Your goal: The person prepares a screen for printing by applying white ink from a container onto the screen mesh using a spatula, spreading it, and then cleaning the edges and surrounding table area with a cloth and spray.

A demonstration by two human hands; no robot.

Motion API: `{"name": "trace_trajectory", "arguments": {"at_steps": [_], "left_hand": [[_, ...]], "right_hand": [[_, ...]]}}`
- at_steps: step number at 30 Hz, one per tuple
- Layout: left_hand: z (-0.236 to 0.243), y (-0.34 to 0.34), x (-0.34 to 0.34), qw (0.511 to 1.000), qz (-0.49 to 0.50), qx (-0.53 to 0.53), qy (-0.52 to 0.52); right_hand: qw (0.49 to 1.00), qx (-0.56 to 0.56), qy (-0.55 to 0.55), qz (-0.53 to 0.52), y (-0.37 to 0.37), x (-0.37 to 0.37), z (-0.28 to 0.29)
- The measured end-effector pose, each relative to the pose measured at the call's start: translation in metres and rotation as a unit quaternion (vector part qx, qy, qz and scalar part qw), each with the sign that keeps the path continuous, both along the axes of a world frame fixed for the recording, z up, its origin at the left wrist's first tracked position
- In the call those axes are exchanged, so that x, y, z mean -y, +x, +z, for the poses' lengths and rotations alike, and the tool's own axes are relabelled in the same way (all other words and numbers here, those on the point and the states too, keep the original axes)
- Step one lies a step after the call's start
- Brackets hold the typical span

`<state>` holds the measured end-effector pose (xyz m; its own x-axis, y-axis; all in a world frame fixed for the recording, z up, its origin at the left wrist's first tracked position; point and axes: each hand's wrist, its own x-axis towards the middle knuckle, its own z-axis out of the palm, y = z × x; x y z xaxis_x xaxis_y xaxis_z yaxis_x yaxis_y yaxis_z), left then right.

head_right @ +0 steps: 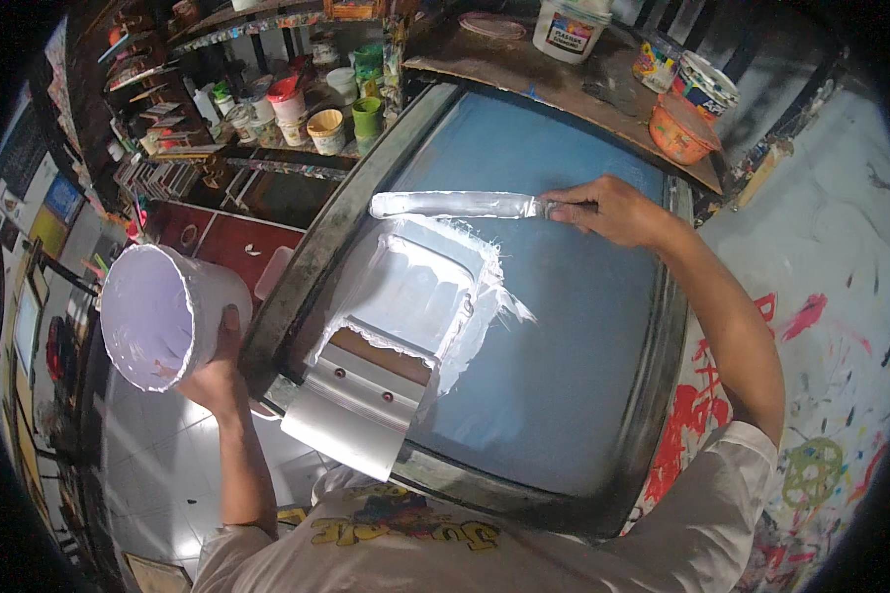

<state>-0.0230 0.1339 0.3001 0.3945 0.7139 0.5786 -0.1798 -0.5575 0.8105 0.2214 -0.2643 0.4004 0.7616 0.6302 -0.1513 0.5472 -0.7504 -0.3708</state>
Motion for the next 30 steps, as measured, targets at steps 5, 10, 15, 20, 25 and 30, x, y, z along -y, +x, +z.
{"name": "trace_trajectory", "arguments": {"at_steps": [5,10,15,20,25,30], "left_hand": [[0.009,0.004,0.001,0.999,0.01,0.028,0.019],[0.012,0.007,0.003,0.999,0.038,0.016,0.013],[0.009,0.009,0.002,0.998,0.032,0.058,0.014],[0.01,0.009,0.004,0.998,0.035,0.047,0.008],[0.016,0.008,0.003,0.999,0.017,0.035,0.006],[0.015,0.007,-0.001,0.998,-0.051,0.027,0.009]], "right_hand": [[0.998,-0.017,-0.017,0.054,0.014,0.002,-0.004],[0.996,-0.027,-0.029,0.079,0.012,0.008,-0.001],[0.989,0.054,0.005,0.136,0.002,0.038,-0.013],[0.997,-0.027,-0.064,0.032,-0.039,0.052,0.004],[0.994,-0.083,-0.067,-0.011,-0.075,0.063,0.013],[0.978,-0.159,-0.087,-0.102,-0.121,0.061,0.022]]}}
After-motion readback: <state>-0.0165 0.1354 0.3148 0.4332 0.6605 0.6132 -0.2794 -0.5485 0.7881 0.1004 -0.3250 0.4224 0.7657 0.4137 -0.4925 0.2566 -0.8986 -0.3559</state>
